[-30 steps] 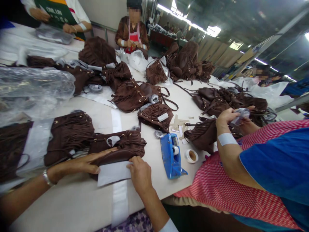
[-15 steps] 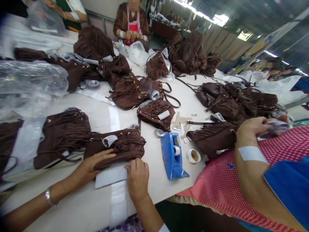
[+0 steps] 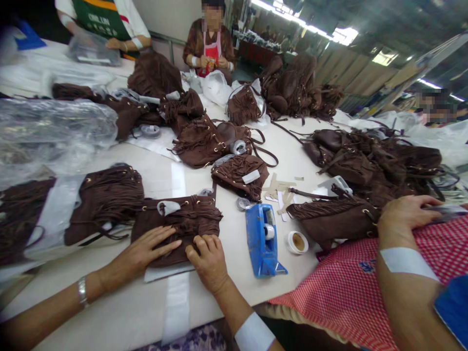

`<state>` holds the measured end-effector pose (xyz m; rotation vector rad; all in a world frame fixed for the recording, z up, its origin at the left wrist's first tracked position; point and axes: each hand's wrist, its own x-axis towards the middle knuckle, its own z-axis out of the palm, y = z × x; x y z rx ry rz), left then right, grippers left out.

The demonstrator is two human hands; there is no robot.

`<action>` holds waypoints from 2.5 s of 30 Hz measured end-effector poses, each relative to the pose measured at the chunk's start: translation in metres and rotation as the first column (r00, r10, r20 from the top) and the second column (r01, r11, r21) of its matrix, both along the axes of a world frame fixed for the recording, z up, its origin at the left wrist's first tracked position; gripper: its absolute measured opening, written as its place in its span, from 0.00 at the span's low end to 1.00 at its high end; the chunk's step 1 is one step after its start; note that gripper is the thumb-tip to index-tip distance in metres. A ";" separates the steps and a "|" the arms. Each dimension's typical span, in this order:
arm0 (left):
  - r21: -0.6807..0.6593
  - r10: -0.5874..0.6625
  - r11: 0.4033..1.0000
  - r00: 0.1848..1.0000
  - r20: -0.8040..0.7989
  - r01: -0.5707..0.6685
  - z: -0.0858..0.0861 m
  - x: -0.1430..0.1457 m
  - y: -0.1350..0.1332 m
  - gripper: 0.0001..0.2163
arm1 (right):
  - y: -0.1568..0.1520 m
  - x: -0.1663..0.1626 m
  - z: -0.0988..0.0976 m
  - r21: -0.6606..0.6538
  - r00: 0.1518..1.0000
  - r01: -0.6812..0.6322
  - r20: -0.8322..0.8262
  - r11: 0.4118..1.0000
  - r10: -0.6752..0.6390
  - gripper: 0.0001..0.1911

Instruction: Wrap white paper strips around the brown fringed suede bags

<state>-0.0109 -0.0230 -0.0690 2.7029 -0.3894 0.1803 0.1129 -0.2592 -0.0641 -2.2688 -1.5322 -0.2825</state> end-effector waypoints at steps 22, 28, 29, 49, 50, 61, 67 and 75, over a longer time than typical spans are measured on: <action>0.113 0.124 0.988 0.978 -0.169 -0.106 0.033 -0.029 -0.037 0.37 | -0.034 0.008 0.022 -0.123 0.960 -0.269 -0.114 0.955 0.255 0.20; 0.149 0.189 0.971 0.982 -0.003 -0.187 0.002 -0.031 -0.046 0.27 | -0.031 0.011 0.005 0.007 0.959 -0.242 -0.153 0.970 0.240 0.20; 0.157 0.179 0.971 0.984 0.015 -0.179 0.003 -0.032 -0.046 0.26 | -0.031 0.012 0.003 0.027 0.959 -0.245 -0.140 0.969 0.246 0.19; 0.231 0.182 0.947 0.964 0.195 -0.225 -0.013 -0.036 -0.053 0.20 | -0.031 0.012 -0.007 0.049 0.964 -0.259 -0.055 0.965 0.261 0.13; 0.254 0.180 0.939 0.962 0.205 -0.230 -0.012 -0.037 -0.055 0.20 | -0.032 0.011 -0.006 0.052 0.965 -0.256 -0.037 0.965 0.259 0.13; 0.346 0.183 0.873 0.889 0.420 -0.343 0.006 -0.047 -0.106 0.16 | -0.032 0.007 -0.010 0.105 0.968 -0.248 0.068 0.963 0.242 0.12; 0.277 0.246 0.882 0.873 0.421 -0.382 -0.014 -0.038 -0.106 0.18 | -0.035 0.005 -0.004 0.068 0.973 -0.225 -0.042 0.972 0.228 0.15; 0.147 0.288 0.924 0.894 0.345 -0.354 -0.001 -0.024 -0.106 0.17 | -0.034 0.002 -0.005 0.040 0.975 -0.211 -0.056 0.977 0.214 0.14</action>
